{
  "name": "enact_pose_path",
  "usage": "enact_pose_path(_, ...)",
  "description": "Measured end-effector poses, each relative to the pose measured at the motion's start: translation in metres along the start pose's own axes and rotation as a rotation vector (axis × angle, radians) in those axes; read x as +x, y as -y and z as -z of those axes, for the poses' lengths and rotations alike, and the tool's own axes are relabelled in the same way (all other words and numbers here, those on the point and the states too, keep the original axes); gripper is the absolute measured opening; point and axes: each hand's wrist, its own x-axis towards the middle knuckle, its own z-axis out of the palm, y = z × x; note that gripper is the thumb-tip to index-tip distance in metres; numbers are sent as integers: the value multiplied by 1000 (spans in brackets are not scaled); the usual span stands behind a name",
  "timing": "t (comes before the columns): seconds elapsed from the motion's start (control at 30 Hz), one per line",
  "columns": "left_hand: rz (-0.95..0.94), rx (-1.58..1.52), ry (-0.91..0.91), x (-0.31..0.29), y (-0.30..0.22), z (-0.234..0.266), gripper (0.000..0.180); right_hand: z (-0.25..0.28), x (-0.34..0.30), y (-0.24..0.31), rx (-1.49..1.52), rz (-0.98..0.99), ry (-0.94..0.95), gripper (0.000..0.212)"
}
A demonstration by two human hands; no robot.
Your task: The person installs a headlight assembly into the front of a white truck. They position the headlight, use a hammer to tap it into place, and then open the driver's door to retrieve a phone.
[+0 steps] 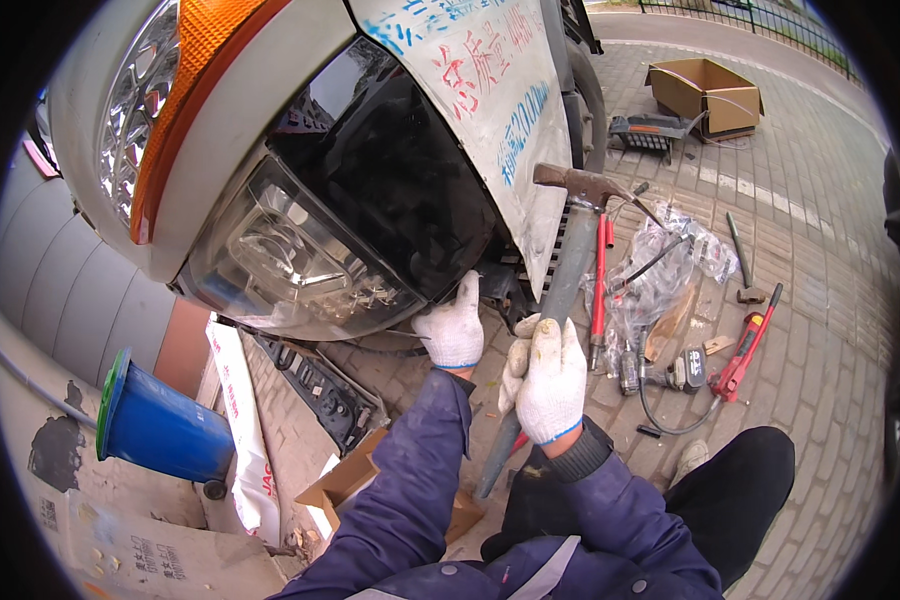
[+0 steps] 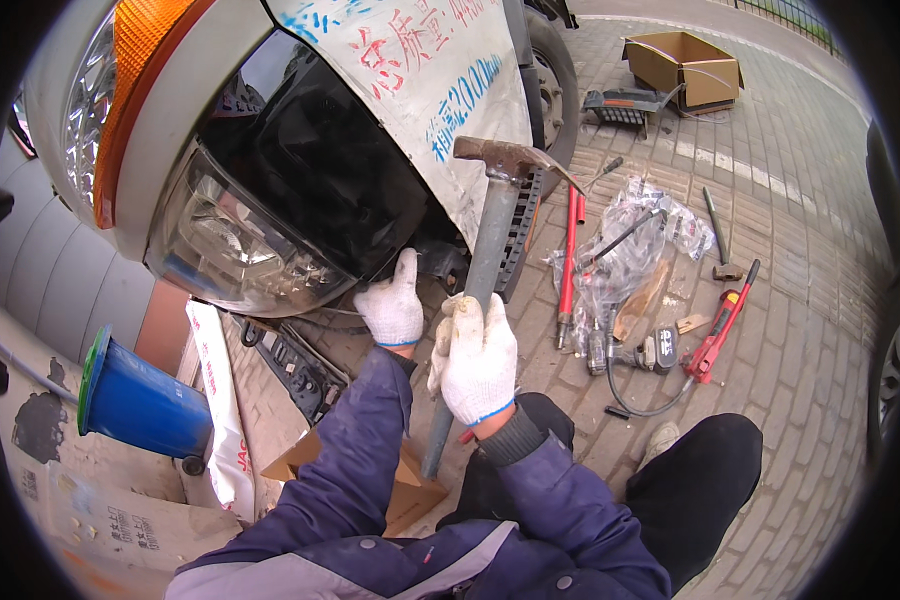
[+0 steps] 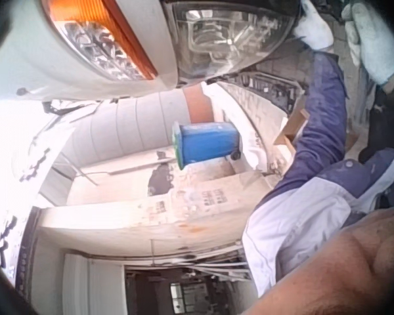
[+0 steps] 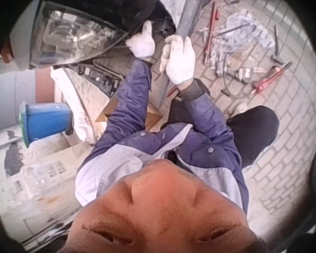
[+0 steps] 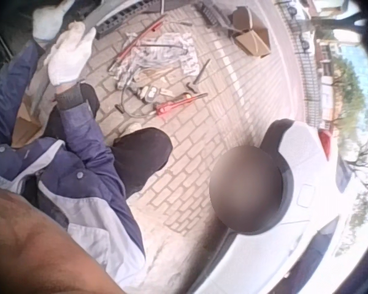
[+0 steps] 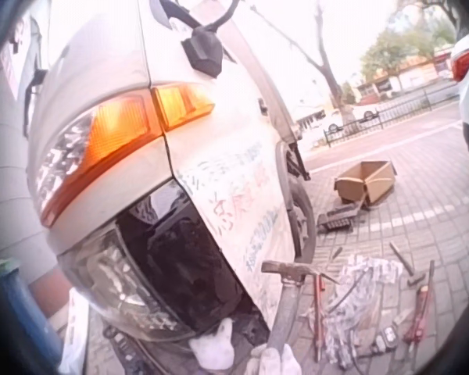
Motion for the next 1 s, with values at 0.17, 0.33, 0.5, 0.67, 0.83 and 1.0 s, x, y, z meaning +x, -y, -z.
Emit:
enact_pose_path(0.17,91,174,314,-1,-5,3,43,11,9,24,-123,-139,100,35)
enact_pose_path(0.33,42,2,22,-4,0,-6,36,15,1,33,314,222,34,39)
enact_pose_path(0.5,178,-211,73,-4,0,-9,39,-2,9,18,-278,-85,149,45)
enact_pose_path(0.67,25,22,70,-5,-2,-2,41,8,11,19,-144,-52,5,43)
enact_pose_path(0.83,98,127,315,-3,0,-7,41,4,15,13,7,85,-47,45)
enact_pose_path(1.0,37,-46,9,-1,0,-7,40,7,16,15,-215,-105,7,33)
